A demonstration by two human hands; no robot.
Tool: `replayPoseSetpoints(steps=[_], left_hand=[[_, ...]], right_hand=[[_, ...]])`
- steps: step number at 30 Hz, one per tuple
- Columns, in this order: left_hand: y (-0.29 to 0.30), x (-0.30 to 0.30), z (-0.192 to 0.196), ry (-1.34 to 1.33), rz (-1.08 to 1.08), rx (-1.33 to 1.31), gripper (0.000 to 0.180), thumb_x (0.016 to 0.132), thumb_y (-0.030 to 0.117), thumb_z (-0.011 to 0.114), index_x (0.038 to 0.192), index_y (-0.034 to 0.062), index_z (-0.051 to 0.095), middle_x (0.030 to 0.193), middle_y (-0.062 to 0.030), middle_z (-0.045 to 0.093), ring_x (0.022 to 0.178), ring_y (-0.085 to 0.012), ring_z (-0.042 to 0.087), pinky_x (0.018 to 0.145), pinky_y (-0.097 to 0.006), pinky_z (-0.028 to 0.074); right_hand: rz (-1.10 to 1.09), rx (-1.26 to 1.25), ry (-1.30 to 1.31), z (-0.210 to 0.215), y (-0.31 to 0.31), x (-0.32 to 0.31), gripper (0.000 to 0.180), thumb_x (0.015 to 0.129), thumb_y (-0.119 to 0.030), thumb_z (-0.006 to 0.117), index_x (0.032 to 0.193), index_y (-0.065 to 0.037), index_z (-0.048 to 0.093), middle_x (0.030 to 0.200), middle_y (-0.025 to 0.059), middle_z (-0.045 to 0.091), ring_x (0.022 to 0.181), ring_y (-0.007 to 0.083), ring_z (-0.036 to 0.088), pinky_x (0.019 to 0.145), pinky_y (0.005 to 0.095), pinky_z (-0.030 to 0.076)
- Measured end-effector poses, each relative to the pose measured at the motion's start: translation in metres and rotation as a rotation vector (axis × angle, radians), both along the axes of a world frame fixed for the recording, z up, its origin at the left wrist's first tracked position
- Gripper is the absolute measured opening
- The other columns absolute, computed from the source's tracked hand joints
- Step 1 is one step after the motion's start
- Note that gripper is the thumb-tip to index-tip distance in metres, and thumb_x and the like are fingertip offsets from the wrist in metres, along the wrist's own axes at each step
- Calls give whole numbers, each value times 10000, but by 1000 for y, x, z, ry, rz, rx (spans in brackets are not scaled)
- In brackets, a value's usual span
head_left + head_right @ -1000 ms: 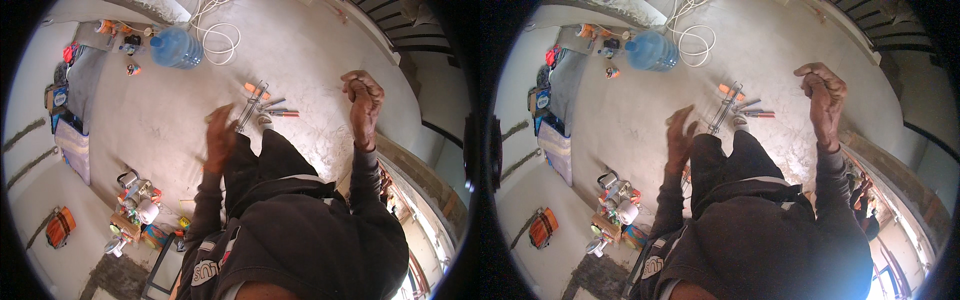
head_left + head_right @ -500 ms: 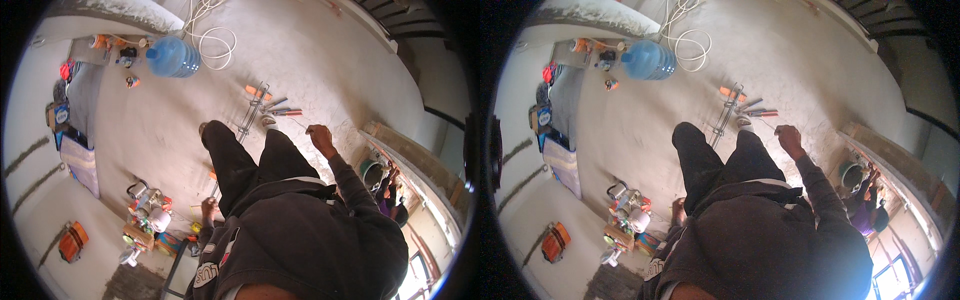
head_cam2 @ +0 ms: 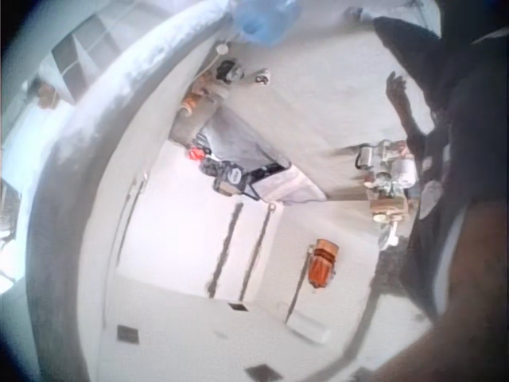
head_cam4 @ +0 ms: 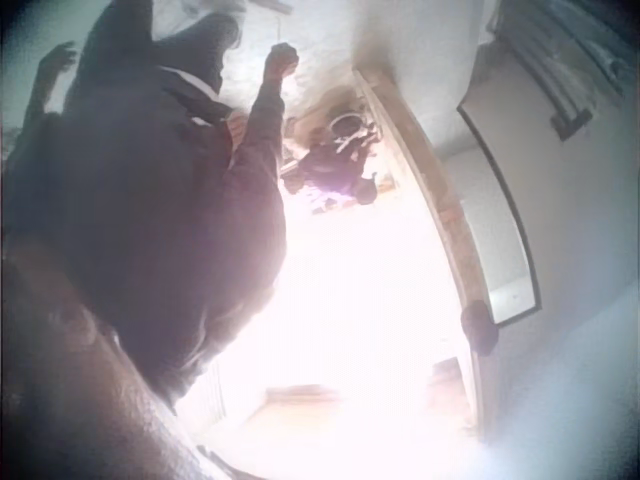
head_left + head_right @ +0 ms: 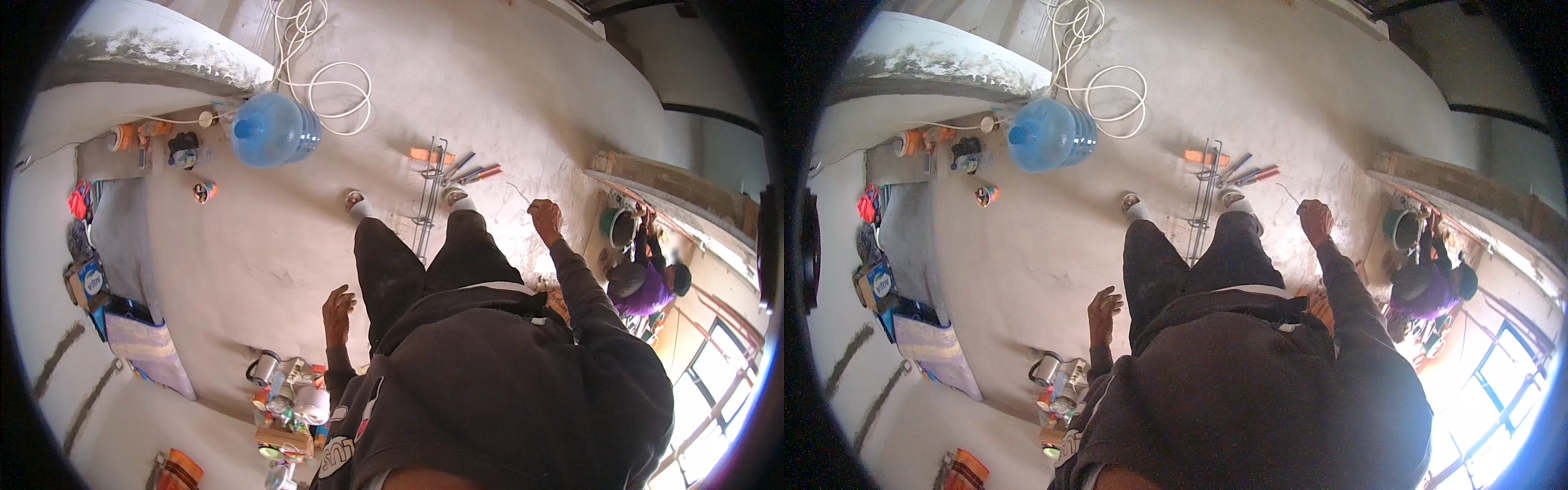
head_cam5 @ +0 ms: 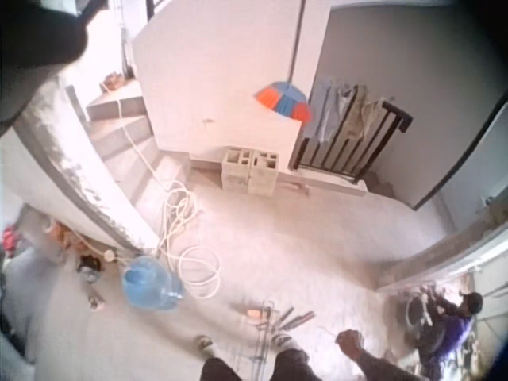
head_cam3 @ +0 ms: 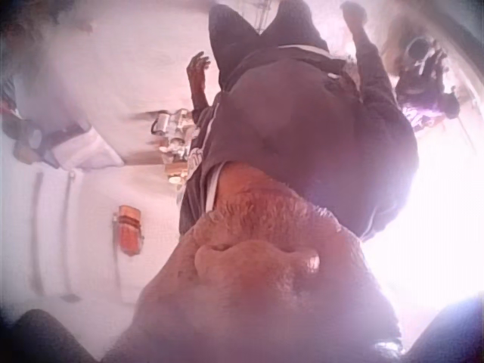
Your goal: The person assembles a metal frame by arranging metal rods on bricks and securing them with wire. They use pliers to bend and twist the wire around the rods to hold the structure together.
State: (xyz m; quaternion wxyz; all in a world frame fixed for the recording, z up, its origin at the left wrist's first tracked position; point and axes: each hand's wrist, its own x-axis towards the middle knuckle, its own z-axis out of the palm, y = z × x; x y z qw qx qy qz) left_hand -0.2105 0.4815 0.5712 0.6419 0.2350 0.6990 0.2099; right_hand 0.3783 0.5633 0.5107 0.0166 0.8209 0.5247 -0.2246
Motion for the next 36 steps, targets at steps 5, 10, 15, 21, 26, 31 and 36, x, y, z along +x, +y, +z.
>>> replayPoseSetpoints(steps=[5,10,15,21,26,31,36], left_hand=[[23,-83,27,-61,-123,9,414,937,300,648,1251,30,642,1035,-91,706,907,-173,664,851,-321,507],[85,-107,54,29,-341,157,357,957,212,633,1232,-16,640,1109,-140,709,1014,-211,667,875,-340,524],[157,-75,70,68,-707,419,273,917,65,612,1183,52,674,1128,-120,708,1071,-273,664,893,-393,521],[214,-27,50,-9,-1204,470,287,908,77,610,1190,62,658,1118,-167,699,1048,-360,652,907,-424,501],[264,2,56,7,-1490,451,287,905,94,594,1183,55,656,1109,-192,695,1012,-386,645,892,-442,495],[288,34,56,-119,-1547,631,285,918,123,562,1175,45,656,1089,-214,689,977,-408,632,875,-460,485],[298,27,39,-116,-1711,530,274,911,115,560,1161,70,662,1048,-229,686,959,-419,631,849,-491,486]], right_hand=[[-125,-201,-70,23,-26,-80,179,804,-252,613,814,-149,759,859,175,718,820,378,697,733,482,554],[-326,-393,-114,33,-89,-135,212,825,-248,610,848,-92,753,916,191,727,893,389,706,774,491,560],[-506,-419,0,10,-154,-176,254,812,-295,633,915,-94,750,957,186,728,908,402,702,763,498,566],[-788,-470,136,-28,-197,-248,339,849,-331,576,974,-58,732,979,248,710,951,428,693,817,517,555],[-697,-312,329,-54,-184,-311,231,812,-248,610,876,-86,762,944,207,722,891,397,703,787,470,561],[-688,-94,458,-64,-182,-329,207,770,-221,616,856,-113,771,902,158,726,820,357,705,734,458,560],[-835,-66,495,-45,-195,-345,192,799,-184,580,795,-59,725,774,157,699,719,319,696,610,420,523]])
